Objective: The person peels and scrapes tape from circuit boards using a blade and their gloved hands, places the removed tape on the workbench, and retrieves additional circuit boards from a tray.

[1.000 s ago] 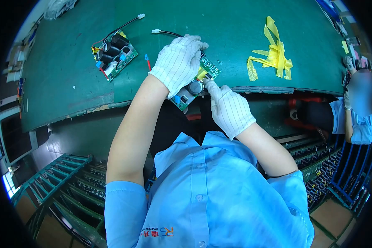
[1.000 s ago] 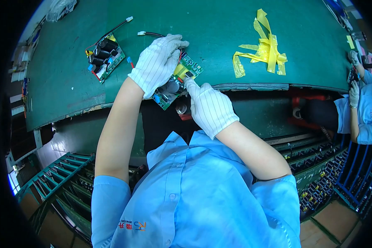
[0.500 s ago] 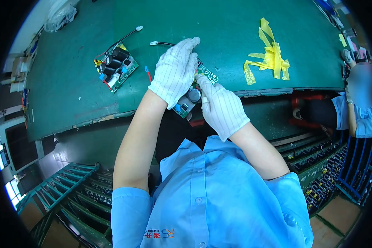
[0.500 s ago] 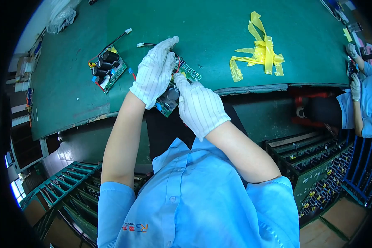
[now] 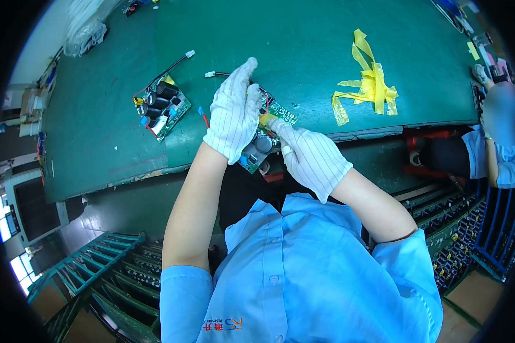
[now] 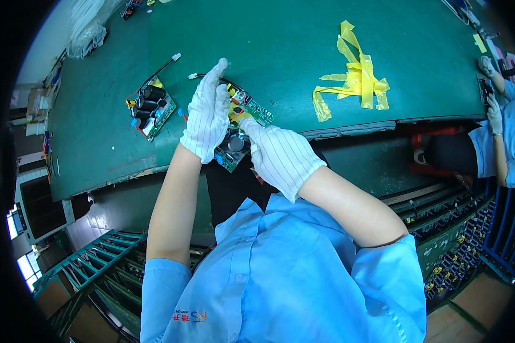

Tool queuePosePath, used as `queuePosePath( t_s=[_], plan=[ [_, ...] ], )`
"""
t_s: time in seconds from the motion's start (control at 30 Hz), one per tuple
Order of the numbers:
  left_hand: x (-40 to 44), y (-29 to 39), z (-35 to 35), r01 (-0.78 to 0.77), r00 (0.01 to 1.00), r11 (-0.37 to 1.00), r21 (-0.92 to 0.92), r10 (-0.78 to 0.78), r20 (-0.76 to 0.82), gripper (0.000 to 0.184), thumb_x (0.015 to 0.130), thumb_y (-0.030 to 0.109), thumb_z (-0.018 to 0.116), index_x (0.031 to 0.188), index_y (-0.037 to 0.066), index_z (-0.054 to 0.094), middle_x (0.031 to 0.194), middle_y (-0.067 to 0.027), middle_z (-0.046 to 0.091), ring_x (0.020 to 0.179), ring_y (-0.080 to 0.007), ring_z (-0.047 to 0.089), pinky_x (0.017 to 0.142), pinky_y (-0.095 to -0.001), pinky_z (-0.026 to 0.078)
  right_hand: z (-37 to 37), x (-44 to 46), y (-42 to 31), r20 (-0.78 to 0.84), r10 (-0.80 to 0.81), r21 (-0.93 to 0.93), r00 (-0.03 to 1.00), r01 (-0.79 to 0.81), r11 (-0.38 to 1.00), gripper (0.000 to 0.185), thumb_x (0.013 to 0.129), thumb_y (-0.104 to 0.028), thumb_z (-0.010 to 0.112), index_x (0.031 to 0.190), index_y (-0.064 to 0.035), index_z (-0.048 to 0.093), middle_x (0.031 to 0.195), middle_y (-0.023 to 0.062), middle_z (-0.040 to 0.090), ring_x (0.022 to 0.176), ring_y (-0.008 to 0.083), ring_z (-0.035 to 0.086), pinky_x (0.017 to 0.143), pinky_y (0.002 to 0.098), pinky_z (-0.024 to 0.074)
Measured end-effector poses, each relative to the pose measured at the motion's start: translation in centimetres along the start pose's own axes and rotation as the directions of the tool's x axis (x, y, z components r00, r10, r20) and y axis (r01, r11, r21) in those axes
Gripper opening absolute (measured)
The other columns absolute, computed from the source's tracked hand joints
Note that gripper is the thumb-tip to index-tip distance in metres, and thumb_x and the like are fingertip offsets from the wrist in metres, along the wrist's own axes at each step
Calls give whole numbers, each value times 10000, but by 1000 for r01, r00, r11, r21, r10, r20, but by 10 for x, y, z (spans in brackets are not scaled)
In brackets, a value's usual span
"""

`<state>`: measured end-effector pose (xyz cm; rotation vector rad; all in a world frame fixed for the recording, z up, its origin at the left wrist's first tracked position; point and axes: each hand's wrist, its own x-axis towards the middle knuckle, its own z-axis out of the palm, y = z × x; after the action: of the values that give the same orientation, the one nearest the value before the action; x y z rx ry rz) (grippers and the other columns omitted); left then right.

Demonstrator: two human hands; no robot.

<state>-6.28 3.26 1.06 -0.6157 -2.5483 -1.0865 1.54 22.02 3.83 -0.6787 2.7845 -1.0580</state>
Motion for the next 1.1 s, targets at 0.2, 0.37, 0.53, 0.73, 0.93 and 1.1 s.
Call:
queuePosePath(
  t_s=[0.2, 0.37, 0.53, 0.73, 0.93, 1.1],
  plan=[
    [-4, 2, 0, 28, 998, 991, -127, -36, -58, 555, 1035, 371, 363, 1425, -24, 399, 1403, -223, 475, 1279, -354, 497, 1079, -407, 386, -3, -4, -7, 59, 37, 99, 998, -42, 994, 381, 888, -80, 477, 1260, -22, 534, 804, 222, 647, 722, 385, 639, 658, 482, 513],
    [-7, -4, 2, 1, 997, 999, -46, -5, -83, 571, 1035, 384, 365, 1437, -21, 376, 1423, -221, 454, 1303, -338, 474, 1092, -399, 370, -9, -5, -1, 109, 30, 99, 994, -41, 994, 427, 888, -78, 483, 1310, -25, 509, 805, 220, 639, 722, 393, 630, 657, 484, 500],
    [-12, 8, 1, 159, 982, 940, -300, -183, -54, 600, 1021, 400, 411, 1452, -12, 348, 1445, -218, 422, 1290, -322, 484, 1025, -386, 442, -48, -29, -17, 177, 17, 102, 984, -36, 994, 437, 875, -56, 514, 1311, -33, 511, 786, 202, 631, 683, 381, 624, 603, 471, 494],
    [-15, -7, 2, -29, 975, 999, 17, 32, -221, 691, 999, 511, 396, 1432, -27, 374, 1424, -232, 443, 1308, -368, 456, 1027, -415, 440, -113, -63, 16, 13, -11, -197, 1000, 13, 980, 438, 862, -84, 530, 1300, -89, 540, 737, 162, 601, 625, 338, 620, 553, 445, 504],
    [-21, 20, -16, -28, 971, 1000, -5, 26, -236, 720, 1010, 545, 335, 1418, -47, 376, 1432, -224, 439, 1328, -342, 443, 1107, -426, 346, -155, -71, 67, -178, 91, -303, 980, -143, 942, 444, 900, -93, 490, 1341, -135, 515, 860, 174, 628, 723, 384, 623, 638, 475, 517],
    [-32, 45, -30, -104, 988, 994, 27, 107, -115, 624, 1011, 469, 398, 1376, -36, 430, 1392, -263, 458, 1270, -396, 488, 1064, -452, 396, -134, -67, 124, 104, 372, -474, 922, -283, 834, 436, 919, -110, 447, 1350, -68, 491, 818, 215, 637, 749, 396, 623, 663, 484, 491]
  ],
)
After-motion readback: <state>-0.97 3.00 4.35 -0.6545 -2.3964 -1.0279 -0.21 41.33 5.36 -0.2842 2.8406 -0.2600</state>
